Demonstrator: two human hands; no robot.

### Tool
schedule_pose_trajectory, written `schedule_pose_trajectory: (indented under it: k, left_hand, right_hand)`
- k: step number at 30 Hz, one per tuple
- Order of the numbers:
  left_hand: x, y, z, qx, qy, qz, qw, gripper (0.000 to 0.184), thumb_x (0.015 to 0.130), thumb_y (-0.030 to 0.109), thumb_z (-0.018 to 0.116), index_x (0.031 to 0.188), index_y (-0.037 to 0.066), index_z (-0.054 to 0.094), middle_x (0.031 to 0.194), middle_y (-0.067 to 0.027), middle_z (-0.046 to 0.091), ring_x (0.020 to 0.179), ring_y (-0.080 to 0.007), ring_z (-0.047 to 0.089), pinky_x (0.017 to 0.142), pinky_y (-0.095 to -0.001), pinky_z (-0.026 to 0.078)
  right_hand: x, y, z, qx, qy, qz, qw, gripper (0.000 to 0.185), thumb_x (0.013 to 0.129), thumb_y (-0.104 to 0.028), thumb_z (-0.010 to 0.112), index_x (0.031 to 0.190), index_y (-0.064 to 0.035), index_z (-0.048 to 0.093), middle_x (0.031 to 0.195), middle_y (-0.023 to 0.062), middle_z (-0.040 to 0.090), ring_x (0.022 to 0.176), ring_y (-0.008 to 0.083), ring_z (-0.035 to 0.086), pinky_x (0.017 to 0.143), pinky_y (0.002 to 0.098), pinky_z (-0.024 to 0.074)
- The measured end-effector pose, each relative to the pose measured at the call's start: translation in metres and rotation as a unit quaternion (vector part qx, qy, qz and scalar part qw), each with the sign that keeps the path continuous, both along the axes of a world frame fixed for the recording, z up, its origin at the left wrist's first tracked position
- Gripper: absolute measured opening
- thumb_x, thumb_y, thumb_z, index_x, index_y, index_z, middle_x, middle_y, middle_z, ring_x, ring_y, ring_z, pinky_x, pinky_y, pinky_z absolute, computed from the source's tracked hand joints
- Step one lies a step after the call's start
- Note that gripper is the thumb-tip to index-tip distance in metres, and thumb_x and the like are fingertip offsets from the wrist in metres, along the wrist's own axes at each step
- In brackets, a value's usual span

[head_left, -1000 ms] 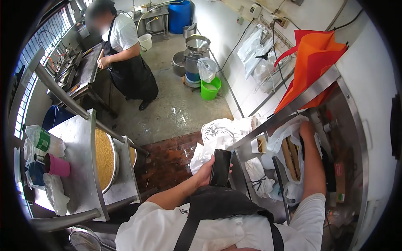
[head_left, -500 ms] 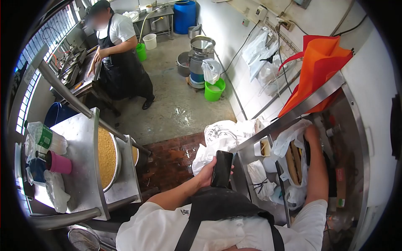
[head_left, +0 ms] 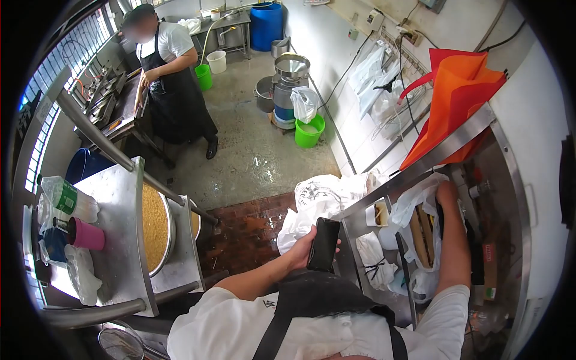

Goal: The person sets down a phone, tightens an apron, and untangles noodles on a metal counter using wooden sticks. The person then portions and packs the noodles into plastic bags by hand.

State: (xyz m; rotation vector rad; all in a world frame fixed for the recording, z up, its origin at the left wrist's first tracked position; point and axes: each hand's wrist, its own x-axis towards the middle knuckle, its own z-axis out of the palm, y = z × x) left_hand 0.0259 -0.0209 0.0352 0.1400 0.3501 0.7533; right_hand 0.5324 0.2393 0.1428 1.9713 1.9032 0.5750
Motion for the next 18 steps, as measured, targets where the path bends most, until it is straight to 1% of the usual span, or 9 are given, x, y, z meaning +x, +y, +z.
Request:
schedule_pose_trajectory:
  k: [1, 2, 5, 8, 11, 15, 17, 18]
  left_hand:
    - [0.0, -0.001, 0.001, -0.006, -0.005, 0.005, 1.0, 0.074, 0.103, 0.062, 0.017, 0.148, 0.008, 0.039, 0.135, -0.0158, 0.058, 0.117, -0.0293, 0.062, 0.095, -0.0495, 0.054]
    - [0.0, -0.001, 0.0, -0.01, 0.0, 0.006, 1.0, 0.074, 0.103, 0.062, 0.017, 0.148, 0.008, 0.039, 0.135, -0.0158, 0.058, 0.117, -0.0291, 0.062, 0.095, -0.0496, 0.054]
    - [-0.003, -0.003, -0.002, -0.018, 0.009, 0.011, 1.0, 0.074, 0.103, 0.062, 0.018, 0.148, 0.008, 0.039, 0.135, -0.0155, 0.059, 0.117, -0.0285, 0.062, 0.095, -0.0499, 0.054]
    - [-0.004, -0.002, 0.006, -0.018, 0.01, 0.011, 1.0, 0.074, 0.103, 0.063, 0.018, 0.148, 0.008, 0.04, 0.135, -0.0149, 0.059, 0.117, -0.0281, 0.062, 0.095, -0.0501, 0.054]
    - [-0.002, -0.003, 0.01, -0.017, 0.014, 0.009, 1.0, 0.075, 0.102, 0.063, 0.017, 0.147, 0.008, 0.041, 0.134, -0.0142, 0.059, 0.117, -0.028, 0.062, 0.095, -0.0502, 0.054]
    - [-0.003, -0.003, 0.007, -0.014, 0.006, 0.008, 1.0, 0.077, 0.101, 0.065, 0.018, 0.148, 0.008, 0.04, 0.135, -0.0139, 0.059, 0.118, -0.0282, 0.062, 0.096, -0.0503, 0.053]
    - [-0.001, -0.006, 0.006, -0.025, 0.011, 0.007, 1.0, 0.079, 0.1, 0.066, 0.018, 0.148, 0.008, 0.039, 0.135, -0.0144, 0.058, 0.119, -0.0287, 0.061, 0.097, -0.0509, 0.053]
    - [-0.001, -0.003, 0.004, -0.013, 0.013, 0.004, 1.0, 0.08, 0.099, 0.067, 0.018, 0.15, 0.009, 0.036, 0.139, -0.015, 0.055, 0.123, -0.03, 0.058, 0.1, -0.0531, 0.05]
  right_hand:
    - [0.009, 0.005, -0.007, -0.007, -0.01, 0.014, 1.0, 0.017, 0.088, -0.015, 0.06, 0.092, -0.0051, 0.074, 0.098, 0.0174, 0.073, 0.093, 0.035, 0.071, 0.081, 0.0456, 0.0567]
    - [0.018, 0.009, -0.013, -0.014, -0.02, 0.029, 0.999, 0.018, 0.089, -0.014, 0.058, 0.091, -0.0053, 0.074, 0.098, 0.0172, 0.073, 0.093, 0.0349, 0.071, 0.08, 0.0458, 0.0568]
    - [0.015, 0.01, -0.009, -0.016, -0.002, 0.023, 1.0, 0.019, 0.091, -0.013, 0.055, 0.094, -0.0047, 0.072, 0.098, 0.018, 0.073, 0.093, 0.0341, 0.071, 0.08, 0.0453, 0.0569]
    - [0.007, 0.002, -0.005, 0.016, 0.005, 0.043, 0.999, 0.018, 0.092, -0.012, 0.054, 0.097, -0.0037, 0.07, 0.097, 0.019, 0.072, 0.092, 0.0348, 0.071, 0.079, 0.0455, 0.0571]
    - [0.005, 0.002, -0.002, 0.026, 0.055, 0.06, 0.996, 0.018, 0.09, -0.01, 0.057, 0.1, 0.0002, 0.067, 0.095, 0.0232, 0.071, 0.091, 0.0392, 0.069, 0.08, 0.0473, 0.0558]
    - [0.01, 0.01, -0.007, -0.002, 0.08, 0.044, 0.996, 0.018, 0.089, -0.007, 0.056, 0.101, 0.0003, 0.067, 0.097, 0.024, 0.07, 0.093, 0.0399, 0.069, 0.081, 0.0474, 0.0558]
    - [-0.005, -0.005, 0.003, 0.009, 0.066, 0.026, 0.997, 0.019, 0.092, -0.01, 0.051, 0.101, -0.002, 0.067, 0.099, 0.022, 0.07, 0.095, 0.0381, 0.069, 0.081, 0.0476, 0.0567]
    - [-0.02, -0.006, 0.014, 0.024, 0.062, 0.021, 0.998, 0.021, 0.094, -0.011, 0.049, 0.101, -0.0031, 0.067, 0.1, 0.021, 0.071, 0.096, 0.0373, 0.07, 0.081, 0.0477, 0.0571]
